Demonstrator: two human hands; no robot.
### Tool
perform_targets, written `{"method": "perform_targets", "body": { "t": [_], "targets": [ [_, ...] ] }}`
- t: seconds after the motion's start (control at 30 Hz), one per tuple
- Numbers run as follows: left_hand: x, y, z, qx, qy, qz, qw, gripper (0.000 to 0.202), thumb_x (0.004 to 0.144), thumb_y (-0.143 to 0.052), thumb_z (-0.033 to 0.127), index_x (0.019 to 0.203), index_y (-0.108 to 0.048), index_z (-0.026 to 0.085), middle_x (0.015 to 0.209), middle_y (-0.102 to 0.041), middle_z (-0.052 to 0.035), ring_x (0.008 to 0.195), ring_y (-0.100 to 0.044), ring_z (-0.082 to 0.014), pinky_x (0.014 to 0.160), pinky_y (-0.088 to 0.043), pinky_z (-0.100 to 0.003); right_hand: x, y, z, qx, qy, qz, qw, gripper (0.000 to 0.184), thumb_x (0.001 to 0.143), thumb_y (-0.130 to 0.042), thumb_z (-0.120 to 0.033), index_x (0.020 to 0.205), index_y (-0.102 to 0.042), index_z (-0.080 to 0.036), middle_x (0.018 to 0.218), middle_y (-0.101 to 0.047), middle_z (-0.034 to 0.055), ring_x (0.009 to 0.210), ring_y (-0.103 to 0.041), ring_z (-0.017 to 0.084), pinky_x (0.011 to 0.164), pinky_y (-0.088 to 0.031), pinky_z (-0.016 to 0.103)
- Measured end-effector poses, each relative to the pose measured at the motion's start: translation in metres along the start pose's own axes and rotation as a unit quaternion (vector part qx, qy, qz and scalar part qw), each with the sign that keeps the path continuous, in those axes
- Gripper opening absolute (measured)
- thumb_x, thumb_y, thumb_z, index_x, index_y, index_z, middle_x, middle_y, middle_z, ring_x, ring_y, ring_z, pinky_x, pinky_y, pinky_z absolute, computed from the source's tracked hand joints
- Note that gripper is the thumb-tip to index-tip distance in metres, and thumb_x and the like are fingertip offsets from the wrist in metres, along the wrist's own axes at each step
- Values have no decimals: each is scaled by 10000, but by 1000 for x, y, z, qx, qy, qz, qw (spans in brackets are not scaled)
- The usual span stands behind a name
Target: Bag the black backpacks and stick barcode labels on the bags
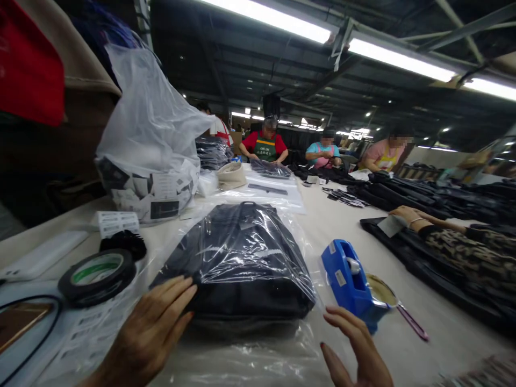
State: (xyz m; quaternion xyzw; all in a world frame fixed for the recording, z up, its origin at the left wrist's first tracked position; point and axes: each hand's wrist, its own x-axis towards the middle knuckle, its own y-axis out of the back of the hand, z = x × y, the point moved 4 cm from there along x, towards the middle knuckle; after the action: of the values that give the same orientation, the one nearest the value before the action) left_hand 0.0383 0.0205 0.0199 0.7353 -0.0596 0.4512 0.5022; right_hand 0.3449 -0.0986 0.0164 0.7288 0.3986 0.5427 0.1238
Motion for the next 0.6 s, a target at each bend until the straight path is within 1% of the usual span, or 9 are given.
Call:
{"method": "perform_targets", "body": {
  "t": [0.07, 0.13, 0.17, 0.23, 0.3, 0.37, 0.47, 0.53, 0.6],
  "targets": [
    [24, -11, 4, 29, -23, -8, 999, 432, 874, -490, 171, 1298, -438, 103, 1306, -503, -133, 1277, -384, -277, 1062, -313, -411, 22, -16, -15, -26, 78, -12, 997, 394, 846, -522, -218, 1237, -475, -195, 1245, -520, 110, 1169, -485, 249, 941, -452, 388],
    [30, -29, 6, 38, -44, -29, 998, 453, 894, -476, 265, 1320, -418, 121, 1348, -480, -113, 1309, -340, -275, 1101, -240, -430, 32, -42, -23, -81, 149, -42, 985, 468, 853, -518, -242, 1306, -431, -166, 1327, -474, 117, 1254, -404, 272, 998, -399, 453],
    [28, -38, 6, 35, -49, -40, 997, 466, 898, -472, 326, 1323, -420, 143, 1354, -481, -94, 1312, -336, -266, 1115, -205, -431, 32, -56, -23, -114, 170, -58, 977, 500, 857, -519, -265, 1332, -408, -153, 1359, -448, 120, 1285, -363, 283, 1016, -370, 484],
    [16, -55, 4, 29, -63, -64, 996, 509, 884, -472, 442, 1325, -425, 192, 1358, -485, -55, 1312, -336, -244, 1136, -139, -419, 25, -81, -16, -172, 193, -89, 962, 565, 849, -539, -315, 1363, -376, -143, 1398, -407, 126, 1320, -302, 299, 1025, -340, 518],
    [1, -66, 3, 36, -91, -85, 992, 572, 848, -483, 538, 1328, -424, 232, 1358, -487, -31, 1307, -335, -233, 1146, -83, -406, 13, -98, -6, -205, 202, -103, 952, 604, 823, -579, -329, 1366, -379, -157, 1408, -394, 130, 1331, -272, 311, 1018, -337, 524],
    [-8, -70, 3, 48, -121, -102, 986, 614, 816, -501, 584, 1326, -427, 250, 1353, -489, -32, 1299, -336, -240, 1147, -58, -416, 4, -105, 2, -212, 210, -109, 948, 607, 809, -605, -326, 1358, -396, -176, 1409, -392, 132, 1337, -256, 318, 1014, -333, 530],
    [-10, -69, 2, 60, -137, -119, 982, 564, 833, -515, 529, 1315, -441, 245, 1346, -491, -51, 1291, -335, -262, 1137, -82, -448, 0, -103, 7, -186, 216, -119, 951, 584, 823, -593, -334, 1352, -404, -175, 1408, -390, 138, 1344, -242, 313, 1023, -328, 523],
    [-8, -68, 1, 66, -139, -129, 979, 505, 863, -510, 450, 1317, -437, 242, 1348, -485, -56, 1291, -332, -265, 1130, -106, -459, 0, -100, 9, -169, 220, -129, 952, 555, 835, -569, -268, 1354, -399, -165, 1414, -378, 144, 1350, -230, 310, 1035, -323, 513],
    [-6, -69, 1, 72, -140, -138, 978, 460, 885, -496, 367, 1322, -428, 243, 1353, -477, -57, 1293, -329, -264, 1123, -124, -465, 1, -100, 11, -166, 221, -136, 951, 546, 834, -530, -158, 1361, -387, -157, 1431, -349, 147, 1358, -212, 309, 1046, -315, 507]
  ]
}}
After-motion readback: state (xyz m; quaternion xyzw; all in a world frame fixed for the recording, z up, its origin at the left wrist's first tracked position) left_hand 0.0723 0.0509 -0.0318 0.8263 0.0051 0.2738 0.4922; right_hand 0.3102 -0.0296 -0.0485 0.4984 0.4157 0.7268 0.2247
